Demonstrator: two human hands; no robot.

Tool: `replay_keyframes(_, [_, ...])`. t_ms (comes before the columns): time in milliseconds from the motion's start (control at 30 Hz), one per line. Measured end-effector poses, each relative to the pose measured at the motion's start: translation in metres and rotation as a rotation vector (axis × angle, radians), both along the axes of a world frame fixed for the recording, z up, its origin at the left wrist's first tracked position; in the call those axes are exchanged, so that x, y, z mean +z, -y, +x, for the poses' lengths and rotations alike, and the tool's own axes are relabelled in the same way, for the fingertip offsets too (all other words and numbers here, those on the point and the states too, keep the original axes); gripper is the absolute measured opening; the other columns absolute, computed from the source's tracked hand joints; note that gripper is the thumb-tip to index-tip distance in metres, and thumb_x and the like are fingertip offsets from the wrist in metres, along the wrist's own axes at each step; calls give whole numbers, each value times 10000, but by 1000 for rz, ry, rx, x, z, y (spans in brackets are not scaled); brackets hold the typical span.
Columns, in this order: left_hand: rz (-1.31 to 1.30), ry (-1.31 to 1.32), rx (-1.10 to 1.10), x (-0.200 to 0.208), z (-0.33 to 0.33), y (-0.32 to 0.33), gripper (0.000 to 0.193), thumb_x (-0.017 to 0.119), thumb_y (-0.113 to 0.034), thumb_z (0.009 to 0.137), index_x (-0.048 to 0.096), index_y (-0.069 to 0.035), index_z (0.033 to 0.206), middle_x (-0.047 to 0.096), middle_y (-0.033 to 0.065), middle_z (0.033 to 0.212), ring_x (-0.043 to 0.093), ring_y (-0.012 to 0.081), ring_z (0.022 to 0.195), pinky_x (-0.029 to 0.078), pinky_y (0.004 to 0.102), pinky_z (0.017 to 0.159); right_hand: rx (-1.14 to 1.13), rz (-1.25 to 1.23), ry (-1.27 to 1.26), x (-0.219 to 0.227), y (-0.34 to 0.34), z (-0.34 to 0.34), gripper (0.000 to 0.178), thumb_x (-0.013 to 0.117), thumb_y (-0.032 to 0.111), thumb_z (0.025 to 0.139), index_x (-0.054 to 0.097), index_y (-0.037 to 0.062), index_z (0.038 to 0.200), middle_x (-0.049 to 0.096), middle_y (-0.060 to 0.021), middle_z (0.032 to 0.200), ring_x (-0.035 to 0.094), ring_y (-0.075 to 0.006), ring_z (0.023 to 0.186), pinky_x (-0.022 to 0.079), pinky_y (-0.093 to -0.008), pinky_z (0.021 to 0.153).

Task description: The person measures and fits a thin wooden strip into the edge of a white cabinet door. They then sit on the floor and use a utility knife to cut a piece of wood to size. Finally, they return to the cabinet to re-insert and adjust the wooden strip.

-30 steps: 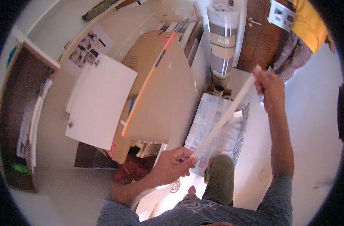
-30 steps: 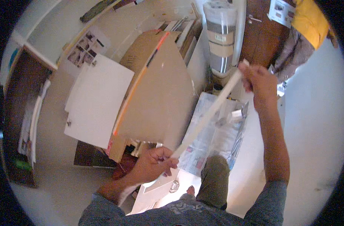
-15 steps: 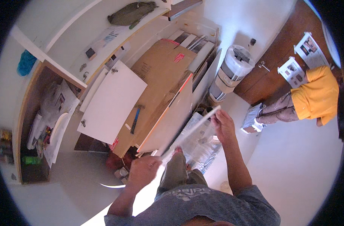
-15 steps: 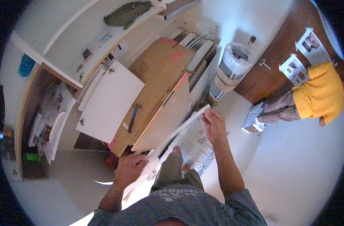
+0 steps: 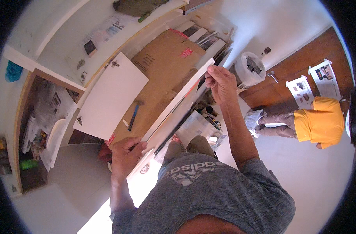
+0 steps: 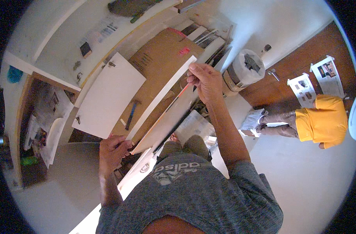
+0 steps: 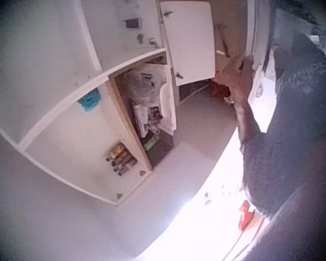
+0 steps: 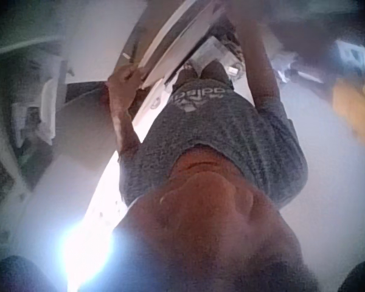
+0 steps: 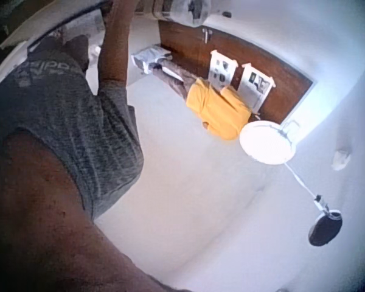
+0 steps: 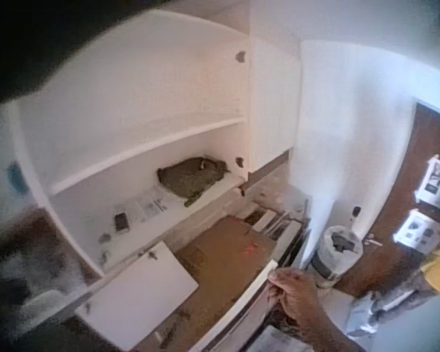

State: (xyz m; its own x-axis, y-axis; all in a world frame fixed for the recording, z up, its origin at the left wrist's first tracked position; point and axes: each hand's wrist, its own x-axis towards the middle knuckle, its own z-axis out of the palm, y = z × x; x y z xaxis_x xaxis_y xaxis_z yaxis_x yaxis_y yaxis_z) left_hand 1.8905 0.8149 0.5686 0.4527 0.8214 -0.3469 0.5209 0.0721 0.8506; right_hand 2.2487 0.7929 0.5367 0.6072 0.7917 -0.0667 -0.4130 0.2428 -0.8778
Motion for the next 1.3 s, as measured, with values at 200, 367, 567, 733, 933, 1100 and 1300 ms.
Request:
replay_keyframes(200, [93,43,36,8,16,-27,142,707,-73,839,727,17,947,663,48,719,570,70,572,435,231,503,61,-148,287,3,-46,22,212,724,234,882,670,30,907,621,-15,718,587,-85,589,544,-258,520])
replay_keyframes(367, [-104,54,141,30,1,-49,127,701,-57,838,732,14,938,665,44,716,560,58,542,420,199,464,379,-80,696,-14,-64,76,196,632,207,932,645,12,949,593,-19,753,584,-75,627,550,-264,516])
replay_keyframes(567, [-84,-196,323,62,9,-58,136,678,-65,849,733,4,952,684,61,726,584,77,536,461,226,470,252,-417,471,-58,-89,216,258,592,282,949,663,35,923,562,2,678,548,-84,573,491,-267,483])
replay_keyframes(733, [179,-291,159,51,73,-88,165,669,-84,852,714,5,983,681,109,742,621,143,578,494,282,539,529,-766,816,-108,-122,189,402,557,441,961,685,61,920,649,-32,732,584,-106,559,487,-267,467])
replay_keyframes(933, [532,-362,-110,18,142,-143,154,649,-80,832,712,-14,956,651,158,781,657,314,724,516,395,657,477,-112,-244,-95,-197,113,396,627,420,938,642,36,1032,675,-55,847,585,-115,545,401,-209,439])
replay_keyframes(1100, [771,-313,-215,-7,188,-195,151,654,-84,828,713,-49,962,662,131,865,662,315,723,535,405,662,311,-149,-232,-84,-276,140,249,669,304,921,620,64,882,614,-28,778,571,-87,621,437,-200,470])
replay_keyframes(1300, [1046,-458,21,-36,245,-260,111,670,-130,851,718,-109,949,666,86,875,669,275,728,548,381,639,119,-14,-332,-82,-346,183,176,690,192,905,611,38,872,578,-24,766,571,-90,646,501,-176,535])
